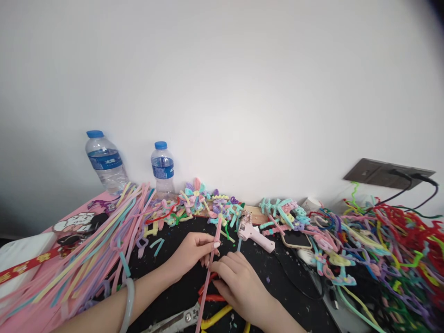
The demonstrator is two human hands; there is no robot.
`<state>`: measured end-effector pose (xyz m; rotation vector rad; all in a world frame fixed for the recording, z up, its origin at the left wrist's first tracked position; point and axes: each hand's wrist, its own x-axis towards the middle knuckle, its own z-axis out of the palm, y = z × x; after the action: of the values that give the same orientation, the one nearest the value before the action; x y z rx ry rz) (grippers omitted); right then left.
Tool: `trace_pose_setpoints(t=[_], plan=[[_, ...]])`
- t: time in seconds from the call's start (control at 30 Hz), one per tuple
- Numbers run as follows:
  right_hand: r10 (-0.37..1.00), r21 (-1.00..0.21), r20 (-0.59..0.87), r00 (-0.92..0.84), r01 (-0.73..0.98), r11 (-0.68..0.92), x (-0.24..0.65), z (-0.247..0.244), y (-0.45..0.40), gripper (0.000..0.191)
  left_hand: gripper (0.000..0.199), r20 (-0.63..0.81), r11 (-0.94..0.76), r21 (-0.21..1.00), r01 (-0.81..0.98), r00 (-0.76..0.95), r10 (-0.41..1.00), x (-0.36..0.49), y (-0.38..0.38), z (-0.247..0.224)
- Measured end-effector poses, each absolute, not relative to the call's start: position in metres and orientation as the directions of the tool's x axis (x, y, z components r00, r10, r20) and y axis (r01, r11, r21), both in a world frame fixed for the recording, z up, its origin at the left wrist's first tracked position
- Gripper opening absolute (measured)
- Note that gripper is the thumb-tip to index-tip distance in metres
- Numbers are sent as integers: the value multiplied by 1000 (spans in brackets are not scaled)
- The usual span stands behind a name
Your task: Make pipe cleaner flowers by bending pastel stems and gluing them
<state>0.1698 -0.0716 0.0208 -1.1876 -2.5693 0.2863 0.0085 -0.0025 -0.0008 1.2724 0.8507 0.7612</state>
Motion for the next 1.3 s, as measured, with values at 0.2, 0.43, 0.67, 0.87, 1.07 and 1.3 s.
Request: trace_pose_setpoints(t=[0.2,0.43,0.67,0.87,1.07,1.3], plan=[[735,-266,172,-656,687,676,166,17,-74,20,27,-124,137,991,6,475,871,10,-3,-2],[762,-388,304,-573,656,648,170,10,-70,12,28,-85,93,996,7,490,867,9,-2,-7],[859,-655,410,-305,557,510,177,10,-70,12,30,-86,87,996,20,485,870,8,-1,-8],[936,-783,346,-61,531,324,181,3,-64,12,30,-86,83,996,27,464,881,8,-3,0],[961,-894,270,61,385,227,185,6,-60,17,31,-107,131,991,-28,411,905,6,-2,-1],[970,-922,240,41,323,214,187,2,-58,19,32,-104,137,989,-47,425,899,4,-1,-1]])
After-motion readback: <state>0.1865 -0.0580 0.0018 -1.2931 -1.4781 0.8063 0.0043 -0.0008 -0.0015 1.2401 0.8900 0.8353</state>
